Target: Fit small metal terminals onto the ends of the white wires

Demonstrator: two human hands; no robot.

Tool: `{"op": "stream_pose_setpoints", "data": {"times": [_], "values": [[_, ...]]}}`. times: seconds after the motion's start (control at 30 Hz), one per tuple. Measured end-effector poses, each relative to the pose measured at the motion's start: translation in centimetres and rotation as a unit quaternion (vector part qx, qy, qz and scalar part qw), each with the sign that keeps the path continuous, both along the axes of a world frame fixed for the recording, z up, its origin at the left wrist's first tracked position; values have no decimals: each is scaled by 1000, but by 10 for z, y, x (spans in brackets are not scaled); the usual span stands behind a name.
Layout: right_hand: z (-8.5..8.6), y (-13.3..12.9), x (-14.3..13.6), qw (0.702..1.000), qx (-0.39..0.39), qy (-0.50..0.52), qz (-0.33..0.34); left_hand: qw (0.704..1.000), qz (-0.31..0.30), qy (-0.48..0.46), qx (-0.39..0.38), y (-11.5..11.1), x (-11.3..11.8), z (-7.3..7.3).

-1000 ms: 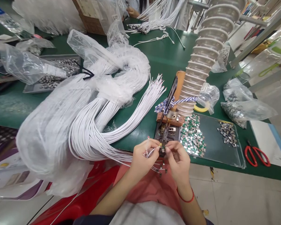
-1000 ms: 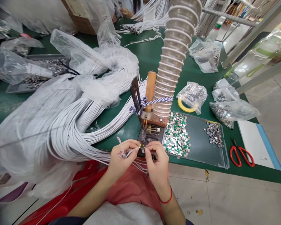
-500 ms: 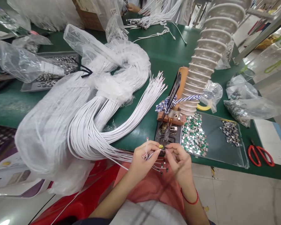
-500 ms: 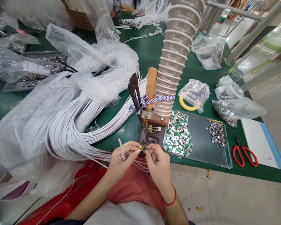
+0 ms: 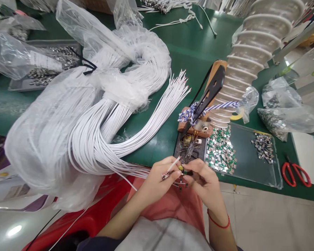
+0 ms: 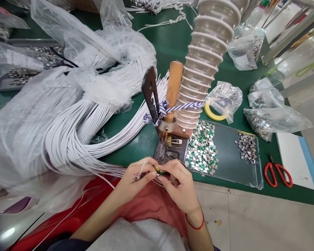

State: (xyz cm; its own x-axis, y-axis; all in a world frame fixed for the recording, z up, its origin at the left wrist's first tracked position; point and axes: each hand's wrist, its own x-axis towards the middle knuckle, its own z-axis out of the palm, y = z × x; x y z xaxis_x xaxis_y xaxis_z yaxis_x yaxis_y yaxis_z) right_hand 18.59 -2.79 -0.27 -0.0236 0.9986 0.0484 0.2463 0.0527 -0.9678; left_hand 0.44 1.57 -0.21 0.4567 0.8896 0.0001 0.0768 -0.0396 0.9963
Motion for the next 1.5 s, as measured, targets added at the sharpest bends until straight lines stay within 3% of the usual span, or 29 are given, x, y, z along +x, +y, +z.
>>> {"op": "stream_pose_setpoints", "data": {"times": [0.1,0.37,0.6,0.8,0.97,1.5], "values": [[2,0,2,1000,-21,5,12,1000,-13,-10,-3,2,-3,-1],[5,-8,2,978,-158,135,27,987,-82,-84,-111,-6,-13,-6],[1,-11,-10,987,-55,132,-77,999,16,-24,-39,2,-6,1],[-1,-6,-12,991,6,83,-105,998,51,-5,-27,12,2,0],[-6,1,-19,992,40,28,-112,995,72,-28,-63,16,6,-3],[-6,6,-21,991,66,29,-116,983,92,-123,-102,12,8,-2]]}}
